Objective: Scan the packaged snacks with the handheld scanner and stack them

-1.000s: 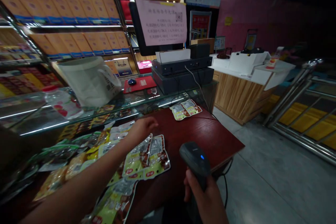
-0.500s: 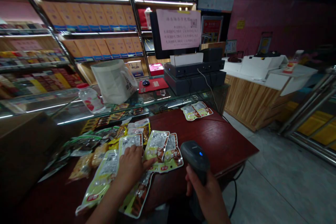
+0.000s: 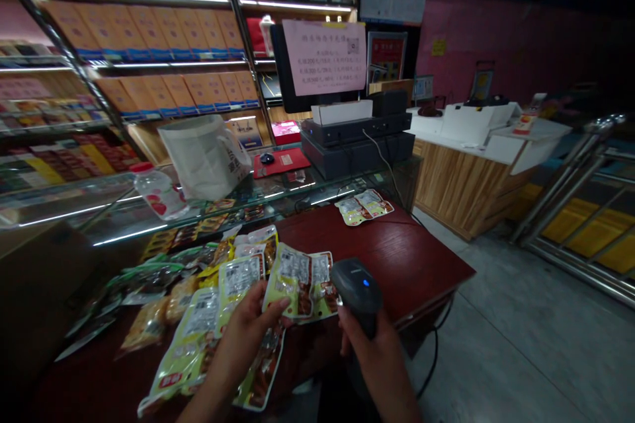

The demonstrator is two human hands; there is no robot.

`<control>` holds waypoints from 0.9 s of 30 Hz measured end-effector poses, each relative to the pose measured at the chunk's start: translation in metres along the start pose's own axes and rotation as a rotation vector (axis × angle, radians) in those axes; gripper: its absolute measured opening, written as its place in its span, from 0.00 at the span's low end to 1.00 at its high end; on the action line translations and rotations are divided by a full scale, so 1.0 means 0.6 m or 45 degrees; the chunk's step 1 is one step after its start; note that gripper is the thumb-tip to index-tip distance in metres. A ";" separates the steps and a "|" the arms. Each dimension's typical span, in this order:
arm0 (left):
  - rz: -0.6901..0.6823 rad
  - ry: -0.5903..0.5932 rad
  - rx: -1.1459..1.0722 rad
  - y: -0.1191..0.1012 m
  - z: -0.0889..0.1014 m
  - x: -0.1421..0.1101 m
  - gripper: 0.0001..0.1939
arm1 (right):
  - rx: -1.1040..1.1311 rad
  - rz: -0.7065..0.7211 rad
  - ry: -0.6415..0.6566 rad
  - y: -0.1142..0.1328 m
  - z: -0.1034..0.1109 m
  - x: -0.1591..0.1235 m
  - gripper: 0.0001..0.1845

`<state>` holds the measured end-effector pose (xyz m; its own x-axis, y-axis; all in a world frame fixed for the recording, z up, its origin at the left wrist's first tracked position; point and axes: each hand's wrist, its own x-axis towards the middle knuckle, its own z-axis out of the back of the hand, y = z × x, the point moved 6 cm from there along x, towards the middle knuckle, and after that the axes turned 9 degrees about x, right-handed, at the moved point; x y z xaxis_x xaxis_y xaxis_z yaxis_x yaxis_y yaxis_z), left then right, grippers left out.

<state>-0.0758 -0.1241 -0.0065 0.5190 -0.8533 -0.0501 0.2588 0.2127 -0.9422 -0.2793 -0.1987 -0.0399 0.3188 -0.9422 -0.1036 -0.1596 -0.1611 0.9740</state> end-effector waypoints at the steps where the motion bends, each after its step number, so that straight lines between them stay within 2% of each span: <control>1: 0.004 0.011 -0.074 -0.006 -0.007 -0.010 0.21 | -0.019 0.013 -0.023 0.004 -0.001 0.000 0.30; 4: -0.008 0.019 -0.248 -0.024 -0.024 -0.038 0.21 | -0.052 0.045 -0.060 0.018 -0.007 -0.002 0.28; 9: 0.012 0.192 -0.463 -0.021 -0.058 -0.065 0.22 | -0.061 0.036 -0.085 0.024 -0.012 -0.003 0.25; 15: 0.191 0.275 -0.578 0.003 -0.064 -0.068 0.25 | -0.060 0.035 -0.113 0.037 -0.007 -0.009 0.19; 18: 0.299 0.318 -0.533 0.005 -0.061 -0.071 0.29 | -0.063 0.035 -0.117 0.042 -0.006 -0.011 0.18; 23: 0.325 0.235 -0.392 -0.003 -0.050 -0.077 0.30 | -0.075 0.053 -0.033 0.032 -0.010 -0.002 0.18; 27: 0.085 0.073 -0.181 -0.008 -0.032 -0.066 0.26 | -0.047 0.039 -0.028 0.022 0.002 0.005 0.25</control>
<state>-0.1132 -0.1006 -0.0062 0.4830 -0.8661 -0.1288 0.1051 0.2034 -0.9734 -0.2817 -0.2039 -0.0278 0.2935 -0.9528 -0.0774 -0.1343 -0.1212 0.9835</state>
